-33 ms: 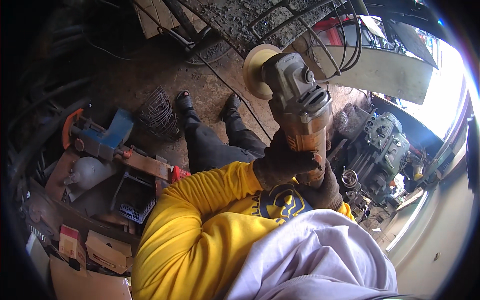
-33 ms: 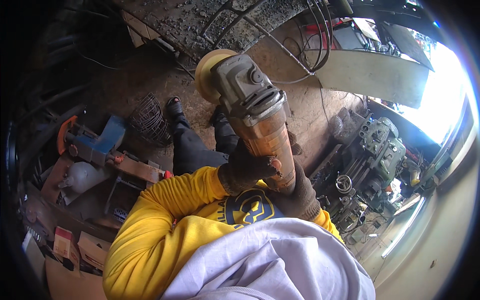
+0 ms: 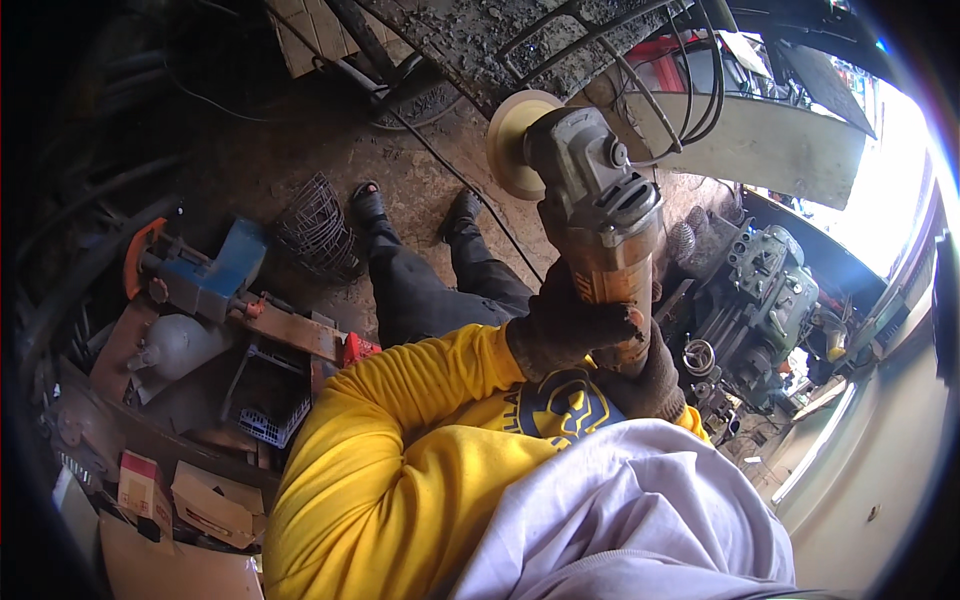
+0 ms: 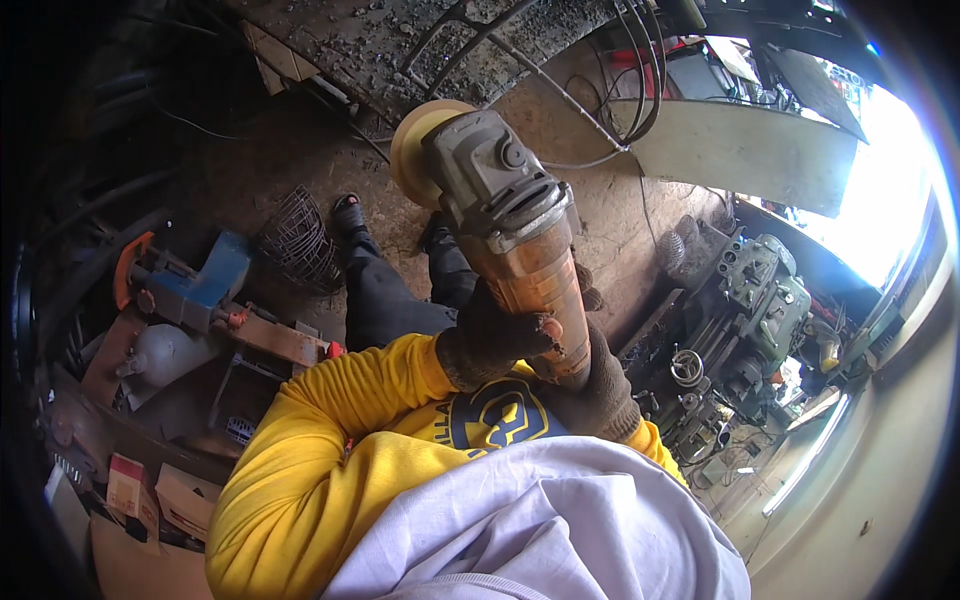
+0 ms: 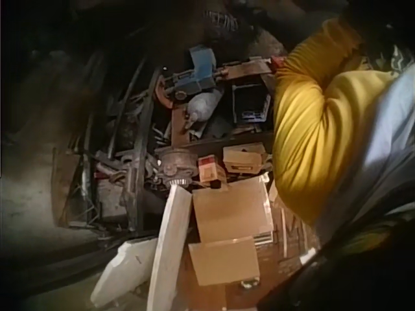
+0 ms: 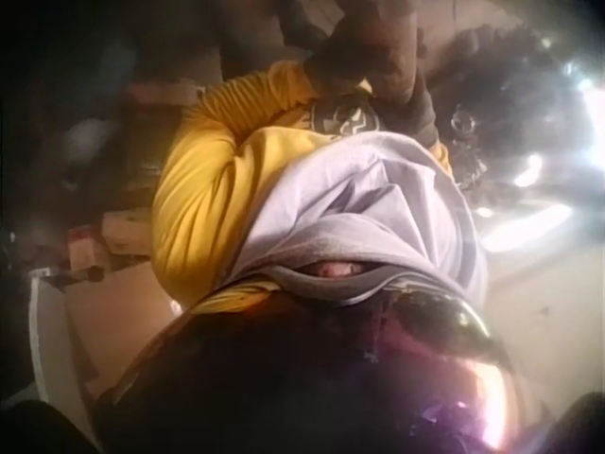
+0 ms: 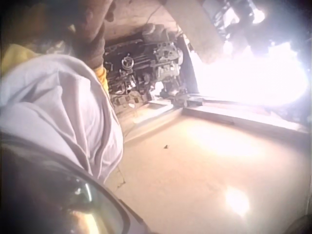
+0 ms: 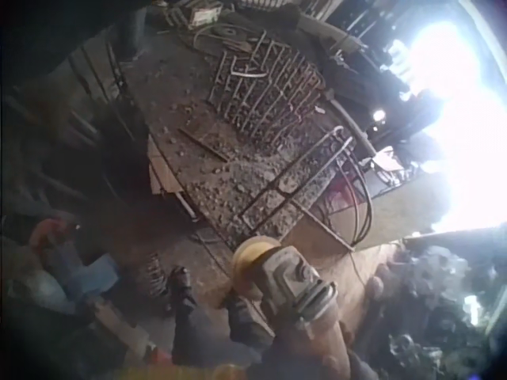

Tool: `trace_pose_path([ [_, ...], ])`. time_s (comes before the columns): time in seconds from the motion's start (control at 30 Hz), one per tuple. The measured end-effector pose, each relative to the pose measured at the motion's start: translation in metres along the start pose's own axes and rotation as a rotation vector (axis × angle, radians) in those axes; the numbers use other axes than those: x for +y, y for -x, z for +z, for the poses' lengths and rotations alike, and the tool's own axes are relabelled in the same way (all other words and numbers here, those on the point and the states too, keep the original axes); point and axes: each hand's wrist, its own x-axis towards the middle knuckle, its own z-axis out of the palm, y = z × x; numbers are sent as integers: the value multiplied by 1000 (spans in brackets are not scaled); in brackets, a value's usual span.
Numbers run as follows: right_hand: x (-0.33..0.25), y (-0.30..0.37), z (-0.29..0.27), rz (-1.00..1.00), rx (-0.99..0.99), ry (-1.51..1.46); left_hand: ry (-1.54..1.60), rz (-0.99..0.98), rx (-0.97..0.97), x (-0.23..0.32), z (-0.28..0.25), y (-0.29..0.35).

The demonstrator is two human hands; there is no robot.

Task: The person welds metal rods to a circular structure using a torch, strikes the frame with a hammer, and smooths the joints with an angle grinder.

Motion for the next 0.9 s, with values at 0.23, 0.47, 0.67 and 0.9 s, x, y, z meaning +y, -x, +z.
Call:
trace_pose_path([
  [0.23,-10,-6,-4,11,-51,58,-84,56,0,-3,-1,-1],
  [0.47,-3,-9,-2,-56,-44,-20,-172,96,22,-5,-5,-1],
  [0.67,-7,-9,-2,-6,-40,35,-109,12,15,5,-2,0],
  [0.9,-15,-10,-3,34,-36,10,-153,24,17,5,-5,-1],
])
